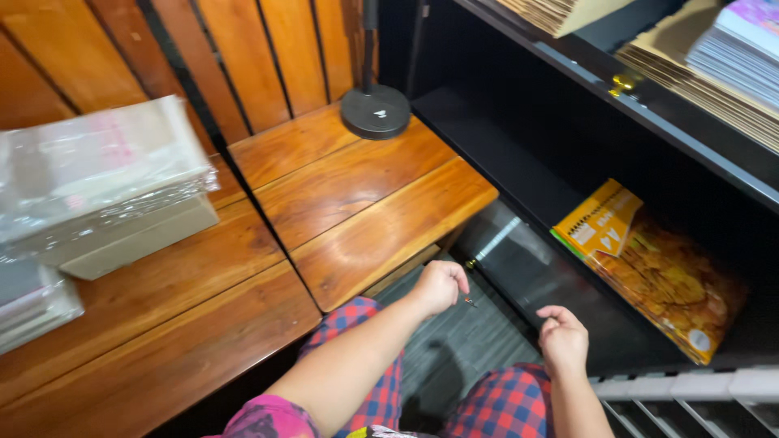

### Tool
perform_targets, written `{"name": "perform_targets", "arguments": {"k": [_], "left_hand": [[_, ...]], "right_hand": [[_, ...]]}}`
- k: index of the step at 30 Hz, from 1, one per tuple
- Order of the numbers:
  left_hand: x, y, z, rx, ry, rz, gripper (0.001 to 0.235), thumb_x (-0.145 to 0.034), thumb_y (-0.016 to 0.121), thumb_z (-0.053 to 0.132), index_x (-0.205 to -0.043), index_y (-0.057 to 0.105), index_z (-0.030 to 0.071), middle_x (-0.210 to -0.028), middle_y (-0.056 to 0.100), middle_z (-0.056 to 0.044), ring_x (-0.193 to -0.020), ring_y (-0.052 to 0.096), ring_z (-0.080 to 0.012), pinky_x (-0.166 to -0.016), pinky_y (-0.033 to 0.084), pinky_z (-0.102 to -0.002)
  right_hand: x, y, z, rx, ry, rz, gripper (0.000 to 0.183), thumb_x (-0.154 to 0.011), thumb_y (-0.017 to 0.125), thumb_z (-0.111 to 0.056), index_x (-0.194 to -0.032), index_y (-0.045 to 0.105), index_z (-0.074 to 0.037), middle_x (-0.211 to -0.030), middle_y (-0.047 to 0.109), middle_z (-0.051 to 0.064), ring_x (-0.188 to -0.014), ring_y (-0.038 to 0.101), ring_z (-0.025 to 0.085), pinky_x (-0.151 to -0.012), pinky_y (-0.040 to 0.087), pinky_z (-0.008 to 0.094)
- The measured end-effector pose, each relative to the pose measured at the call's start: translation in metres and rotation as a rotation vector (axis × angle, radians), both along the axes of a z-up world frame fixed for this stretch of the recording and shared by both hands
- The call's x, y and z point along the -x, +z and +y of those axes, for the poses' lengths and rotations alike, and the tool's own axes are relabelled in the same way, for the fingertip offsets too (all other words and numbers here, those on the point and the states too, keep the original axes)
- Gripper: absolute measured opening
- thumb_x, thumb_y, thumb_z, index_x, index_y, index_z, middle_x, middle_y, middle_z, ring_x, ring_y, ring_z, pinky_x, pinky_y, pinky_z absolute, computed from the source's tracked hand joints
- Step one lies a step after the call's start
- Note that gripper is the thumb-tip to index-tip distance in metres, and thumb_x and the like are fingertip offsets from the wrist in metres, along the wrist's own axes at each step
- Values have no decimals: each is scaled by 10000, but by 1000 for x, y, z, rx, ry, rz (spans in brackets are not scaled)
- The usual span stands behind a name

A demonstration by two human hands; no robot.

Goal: The person organizes stationery items by picking up stacks of pink gift bags, A4 photo paper packages, and clear plastic sleeves from a wooden bench and placing them onto a black shelf. The person handles each item by hand and arranges them in neat stacks on the shelf.

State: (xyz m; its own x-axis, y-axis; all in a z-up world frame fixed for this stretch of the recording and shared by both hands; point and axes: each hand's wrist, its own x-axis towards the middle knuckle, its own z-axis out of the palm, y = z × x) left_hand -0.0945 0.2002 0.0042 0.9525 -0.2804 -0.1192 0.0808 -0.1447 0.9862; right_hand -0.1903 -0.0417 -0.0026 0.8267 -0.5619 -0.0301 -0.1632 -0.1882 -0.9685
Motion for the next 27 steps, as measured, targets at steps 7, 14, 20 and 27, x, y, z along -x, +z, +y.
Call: {"name": "perform_targets", "arguments": {"k": [7,14,20,27], "left_hand": [[15,17,16,108,104,106,208,-782,672,65,-946,765,153,-713,708,-3,-650,649,-79,-663,516,-226],[24,28,41,-147,29,65,682,-987,350,476,-513,723,159,-1068,808,59,-1138,703,-119,-965,465,-269],[42,60,68,40,159,47,445,-867,399,234,-1050,797,155,-482,633,-14,-655,635,-54,-760,518,-226],[91,103,199,220,152,-383,384,-1021,501,236,-817,814,145,-1071,816,-66,-1059,747,-153,-1012,521,-305]], "right_hand": [[-11,-11,4,-163,52,-28,455,-753,471,116,-1121,722,21,-641,573,82,-549,449,107,-552,369,209],[-16,-57,-34,517,201,-20,453,-980,465,-196,-644,736,-61,-726,734,35,-876,663,172,-867,458,279],[-7,-9,20,355,16,89,496,-1065,403,-140,-749,780,-77,-895,751,13,-753,562,144,-672,360,279],[-71,32,126,164,313,-166,448,-1143,565,-233,-797,773,-37,-849,762,73,-830,687,133,-850,541,281]]}}
